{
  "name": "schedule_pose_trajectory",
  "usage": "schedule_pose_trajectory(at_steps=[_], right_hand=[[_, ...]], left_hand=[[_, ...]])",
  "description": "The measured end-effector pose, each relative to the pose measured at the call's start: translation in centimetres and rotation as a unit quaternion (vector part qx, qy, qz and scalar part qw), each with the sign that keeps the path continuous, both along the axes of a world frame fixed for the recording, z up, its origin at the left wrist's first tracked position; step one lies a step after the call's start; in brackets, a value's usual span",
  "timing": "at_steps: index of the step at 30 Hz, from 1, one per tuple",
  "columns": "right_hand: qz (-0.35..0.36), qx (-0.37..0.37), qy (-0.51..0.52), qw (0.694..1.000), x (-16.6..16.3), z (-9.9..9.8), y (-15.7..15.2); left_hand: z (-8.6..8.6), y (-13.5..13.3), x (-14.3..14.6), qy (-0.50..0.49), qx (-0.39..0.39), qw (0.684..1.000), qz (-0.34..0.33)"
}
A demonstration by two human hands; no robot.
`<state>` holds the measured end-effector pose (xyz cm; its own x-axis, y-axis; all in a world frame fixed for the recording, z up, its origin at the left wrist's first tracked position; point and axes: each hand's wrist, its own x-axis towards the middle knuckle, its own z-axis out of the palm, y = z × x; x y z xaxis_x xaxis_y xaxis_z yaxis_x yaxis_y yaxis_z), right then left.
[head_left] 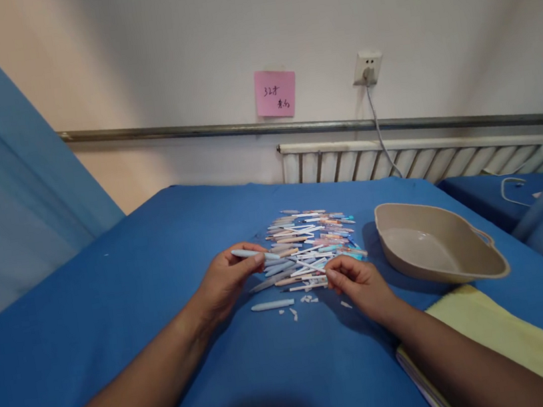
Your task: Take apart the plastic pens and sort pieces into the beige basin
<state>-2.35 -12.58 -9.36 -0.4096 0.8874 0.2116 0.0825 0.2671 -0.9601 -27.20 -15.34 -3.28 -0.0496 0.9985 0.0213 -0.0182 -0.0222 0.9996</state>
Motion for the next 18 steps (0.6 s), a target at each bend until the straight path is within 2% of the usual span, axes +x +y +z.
schedule_pose_trajectory(at_steps=[12,18], right_hand=[[0.007,-0.001,-0.015,1.0,0.03,-0.26,0.05],[0.013,-0.001,-0.012,1.0,-0.03,-0.26,0.09]], left_hand=[[0.07,-0.28,0.54,-0.021,-0.016,1.0,-0.014],[0.08,-0.29,0.5,0.0,-0.015,1.0,-0.013]])
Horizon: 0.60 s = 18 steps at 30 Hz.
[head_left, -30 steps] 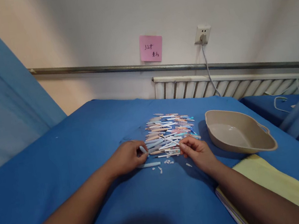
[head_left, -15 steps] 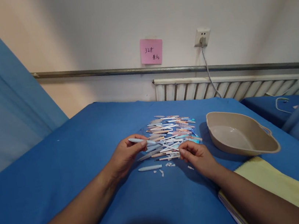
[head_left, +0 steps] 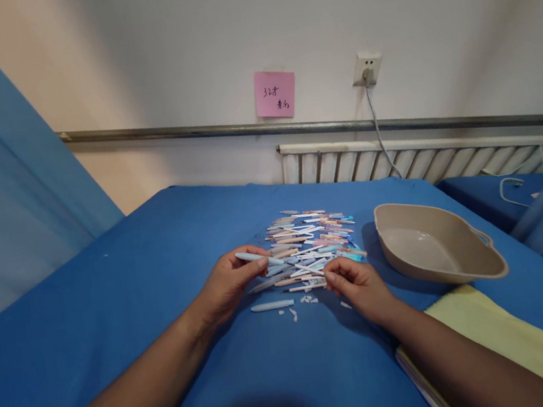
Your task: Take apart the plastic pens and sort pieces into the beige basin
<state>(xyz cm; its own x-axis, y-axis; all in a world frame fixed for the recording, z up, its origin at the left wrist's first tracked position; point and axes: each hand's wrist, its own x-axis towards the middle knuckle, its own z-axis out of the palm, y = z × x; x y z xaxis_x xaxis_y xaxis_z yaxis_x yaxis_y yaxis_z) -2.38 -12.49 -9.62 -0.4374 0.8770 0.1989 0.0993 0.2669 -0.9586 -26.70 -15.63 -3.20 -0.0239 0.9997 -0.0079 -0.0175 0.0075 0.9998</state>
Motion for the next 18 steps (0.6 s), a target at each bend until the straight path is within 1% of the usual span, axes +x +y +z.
schedule_pose_trajectory(at_steps=[7,10,13,16,18], right_hand=[[-0.012,0.022,-0.013,1.0,0.0,0.2,-0.2],[-0.04,0.06,-0.026,0.997,0.0,0.6,-0.4],[-0.066,0.111,-0.033,0.991,0.0,1.2,-0.7],[-0.07,0.135,-0.035,0.988,0.0,1.8,-1.1],[-0.058,0.141,-0.043,0.987,-0.1,2.0,-1.3]], left_hand=[[-0.6,0.0,-0.2,0.057,0.0,0.998,-0.026],[-0.6,-0.2,0.0,0.104,-0.01,0.994,-0.04],[-0.4,-0.4,0.5,0.15,-0.023,0.986,-0.07],[-0.4,-0.7,1.1,0.175,-0.026,0.979,-0.1],[-0.6,-0.9,1.4,0.175,-0.027,0.977,-0.119]])
